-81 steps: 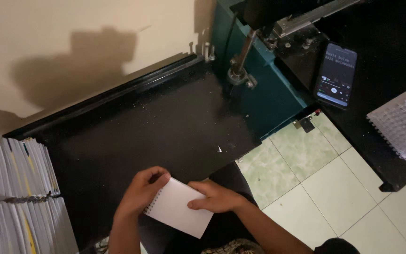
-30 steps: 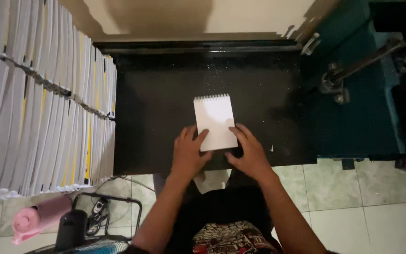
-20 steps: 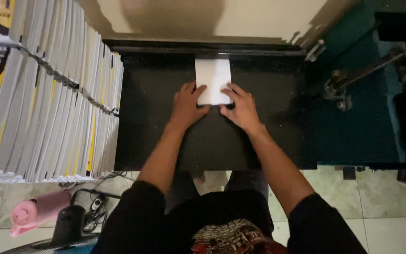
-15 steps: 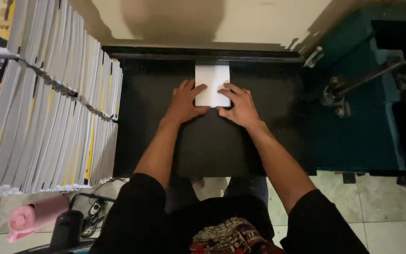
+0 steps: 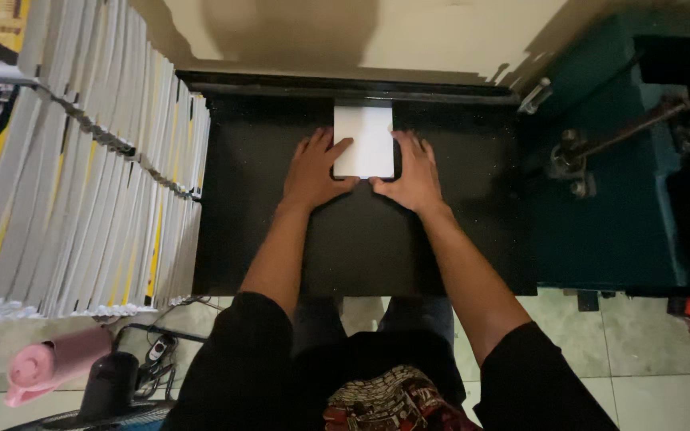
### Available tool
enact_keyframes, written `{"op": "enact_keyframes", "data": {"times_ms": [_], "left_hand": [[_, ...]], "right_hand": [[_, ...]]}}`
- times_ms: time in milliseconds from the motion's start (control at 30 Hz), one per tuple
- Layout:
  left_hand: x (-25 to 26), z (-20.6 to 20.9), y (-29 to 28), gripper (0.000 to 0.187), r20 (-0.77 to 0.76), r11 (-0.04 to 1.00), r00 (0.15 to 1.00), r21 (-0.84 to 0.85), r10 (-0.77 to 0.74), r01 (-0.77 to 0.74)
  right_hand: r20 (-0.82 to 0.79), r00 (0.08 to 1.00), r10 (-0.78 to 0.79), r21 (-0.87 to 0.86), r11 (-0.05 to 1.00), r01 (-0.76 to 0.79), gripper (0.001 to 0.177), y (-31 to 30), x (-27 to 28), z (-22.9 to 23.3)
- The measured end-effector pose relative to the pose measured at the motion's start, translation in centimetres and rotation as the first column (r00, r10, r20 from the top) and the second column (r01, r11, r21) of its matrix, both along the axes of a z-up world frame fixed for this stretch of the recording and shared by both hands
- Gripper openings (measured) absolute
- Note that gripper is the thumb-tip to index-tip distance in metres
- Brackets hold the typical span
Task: The person repeatedly picks up a stack of blank white paper, places it on a black surface, and inserts a yellow and black cover sheet into the spiral binding. The person then flips the notebook over and places it on a growing stack of completed notebooks.
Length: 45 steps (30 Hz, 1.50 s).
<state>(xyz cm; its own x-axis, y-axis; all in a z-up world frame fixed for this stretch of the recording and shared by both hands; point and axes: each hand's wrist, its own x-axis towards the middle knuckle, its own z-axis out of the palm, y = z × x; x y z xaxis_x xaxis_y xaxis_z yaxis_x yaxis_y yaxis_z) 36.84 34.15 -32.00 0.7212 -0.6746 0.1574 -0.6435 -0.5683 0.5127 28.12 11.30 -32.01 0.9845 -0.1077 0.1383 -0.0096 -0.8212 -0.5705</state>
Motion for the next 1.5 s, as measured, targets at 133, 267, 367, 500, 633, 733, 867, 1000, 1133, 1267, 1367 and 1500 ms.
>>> {"op": "enact_keyframes", "data": {"times_ms": [133,267,367,500,633,733,867,1000,1133,1267,1367,1500], "left_hand": [[0.0,-0.8,-0.2,0.076,-0.003,1.000,1.000,0.005,-0.002,0.002],[0.4,-1.0,-0.3,0.076,-0.011,1.000,1.000,0.024,0.000,0.000],[0.4,-0.6,-0.3,0.076,-0.030,1.000,1.000,0.027,0.006,-0.005],[0.3,-0.8,-0.3,0.076,-0.048,1.000,0.999,0.014,0.005,-0.005],[-0.1,-0.2,-0.5,0.079,-0.069,1.000,0.997,0.025,0.017,-0.015],[-1.0,0.5,-0.5,0.078,-0.067,0.999,0.997,0.011,0.033,-0.032],[-1.9,1.6,-1.0,0.105,-0.170,0.996,0.981,-0.001,0.089,-0.091],[-3.2,1.3,-1.1,0.114,-0.334,0.967,0.936,-0.180,0.113,-0.181],[-7.1,1.7,-0.6,0.103,-0.579,0.793,0.815,-0.509,-0.026,-0.336],[-11.1,3.1,-1.5,0.097,-0.614,0.643,0.766,-0.667,-0.188,-0.377],[-12.7,3.1,-1.6,0.089,-0.446,0.618,0.851,-0.761,-0.276,-0.198],[-14.1,8.2,-1.5,0.081,-0.316,0.697,0.904,-0.716,-0.286,-0.030]], "right_hand": [[0.033,0.999,-0.011,0.046,0.999,0.009,0.099,0.4,-0.3,-0.3],[0.044,0.999,-0.014,0.013,1.000,0.013,0.098,0.2,-0.1,-0.7],[0.015,1.000,-0.004,0.027,1.000,0.003,0.100,0.2,0.0,-0.2],[0.009,1.000,0.012,0.021,1.000,-0.012,0.098,0.6,-0.4,0.7],[0.020,1.000,0.001,0.020,1.000,-0.001,0.099,0.5,-0.5,0.4],[0.015,1.000,0.002,0.035,0.999,-0.003,0.097,0.8,-1.0,1.0],[-0.014,1.000,0.014,0.059,0.998,-0.013,0.104,1.1,-1.5,1.6],[-0.007,1.000,-0.019,0.359,0.933,0.020,0.107,1.3,-3.8,0.6],[-0.007,0.996,-0.094,0.674,0.735,0.074,0.098,2.5,-6.9,-0.1],[0.162,0.979,-0.126,0.908,0.407,-0.097,0.093,2.7,-8.6,-2.0],[0.272,0.952,-0.144,0.920,0.330,-0.213,0.094,2.1,-8.9,-3.4],[0.322,0.944,-0.078,0.902,0.329,-0.280,0.109,2.2,-10.0,-4.0]]}}
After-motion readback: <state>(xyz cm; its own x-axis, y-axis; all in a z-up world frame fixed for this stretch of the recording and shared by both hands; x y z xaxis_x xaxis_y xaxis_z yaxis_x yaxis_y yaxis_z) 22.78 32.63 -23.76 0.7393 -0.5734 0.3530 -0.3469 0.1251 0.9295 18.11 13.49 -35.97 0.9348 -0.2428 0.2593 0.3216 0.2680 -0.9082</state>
